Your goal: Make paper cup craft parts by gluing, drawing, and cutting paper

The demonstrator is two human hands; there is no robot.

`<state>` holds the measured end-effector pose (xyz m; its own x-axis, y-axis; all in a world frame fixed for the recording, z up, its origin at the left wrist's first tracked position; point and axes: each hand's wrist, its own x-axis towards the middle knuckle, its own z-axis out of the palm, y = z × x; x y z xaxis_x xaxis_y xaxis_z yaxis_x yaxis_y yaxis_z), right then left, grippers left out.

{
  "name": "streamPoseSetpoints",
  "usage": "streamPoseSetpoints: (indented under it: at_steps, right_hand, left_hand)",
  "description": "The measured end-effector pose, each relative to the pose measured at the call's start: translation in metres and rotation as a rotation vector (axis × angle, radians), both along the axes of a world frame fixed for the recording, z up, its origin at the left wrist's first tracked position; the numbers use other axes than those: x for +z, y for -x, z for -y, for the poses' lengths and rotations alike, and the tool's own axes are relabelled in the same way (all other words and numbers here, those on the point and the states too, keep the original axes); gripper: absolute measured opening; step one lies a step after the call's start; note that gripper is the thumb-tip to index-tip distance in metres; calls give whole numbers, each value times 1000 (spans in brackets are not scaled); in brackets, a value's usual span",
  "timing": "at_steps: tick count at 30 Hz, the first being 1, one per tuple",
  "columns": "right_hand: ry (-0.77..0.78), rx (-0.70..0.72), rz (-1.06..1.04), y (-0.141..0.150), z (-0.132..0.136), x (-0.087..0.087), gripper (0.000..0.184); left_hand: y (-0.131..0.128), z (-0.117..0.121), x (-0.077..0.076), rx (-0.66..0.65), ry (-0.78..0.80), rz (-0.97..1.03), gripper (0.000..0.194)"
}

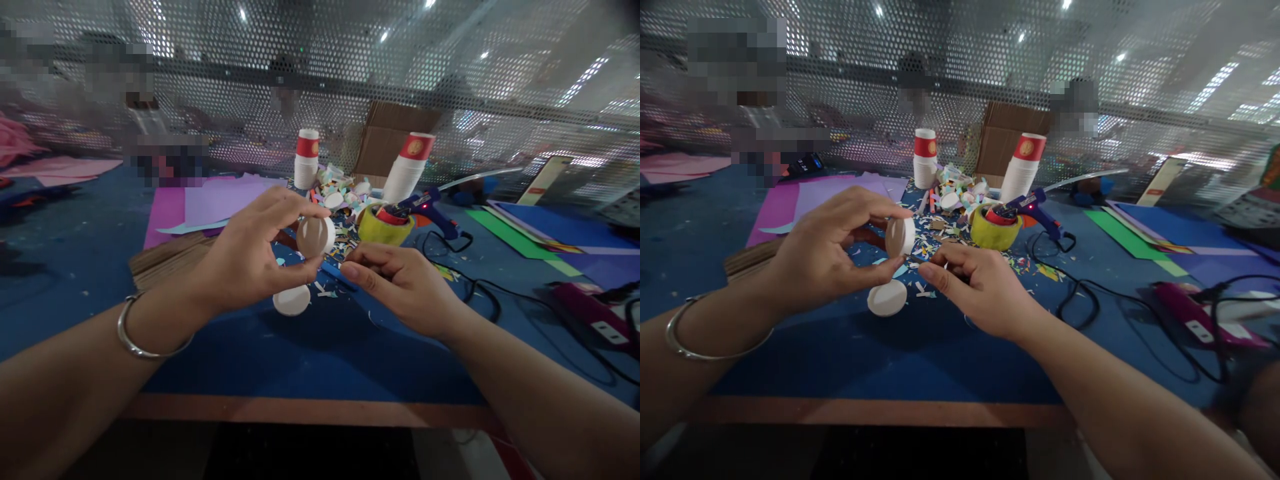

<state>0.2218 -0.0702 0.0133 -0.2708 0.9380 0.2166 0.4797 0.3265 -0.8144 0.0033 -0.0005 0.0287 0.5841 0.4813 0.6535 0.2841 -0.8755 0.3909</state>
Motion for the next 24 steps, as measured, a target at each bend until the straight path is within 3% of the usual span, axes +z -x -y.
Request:
streamPoseSetpoints:
  at_steps: [4,7,9,11,14,17,20,24]
  right_hand:
    - [16,-16,32,0,-1,-2,39]
    - [35,-28,48,0,-2,-2,41]
    - [46,-36,55,0,-2,-1,41]
    - [37,-52,43,0,-2,-1,40]
    - [-46,-101,-3,-1,-2,-2,39]
    - [-117,-134,-30,-1,-3,-5,36]
    - [-144,-116,-33,-1,-3,-9,31]
    - [-184,-88,-15,0,-3,-13,19]
  left_hand:
    - [0,7,3,53,-187,-68,42]
    - [1,8,4,101,-177,-87,41]
    - [2,5,4,150,-22,-61,39]
    - [2,-1,3,152,257,-43,39]
    - [0,-8,1,48,748,-51,36]
    - [-6,-6,-1,-65,1100,-38,20]
    - [-12,0,-3,-172,1286,-49,13]
    - [-16,7,-7,-176,1435,-78,23]
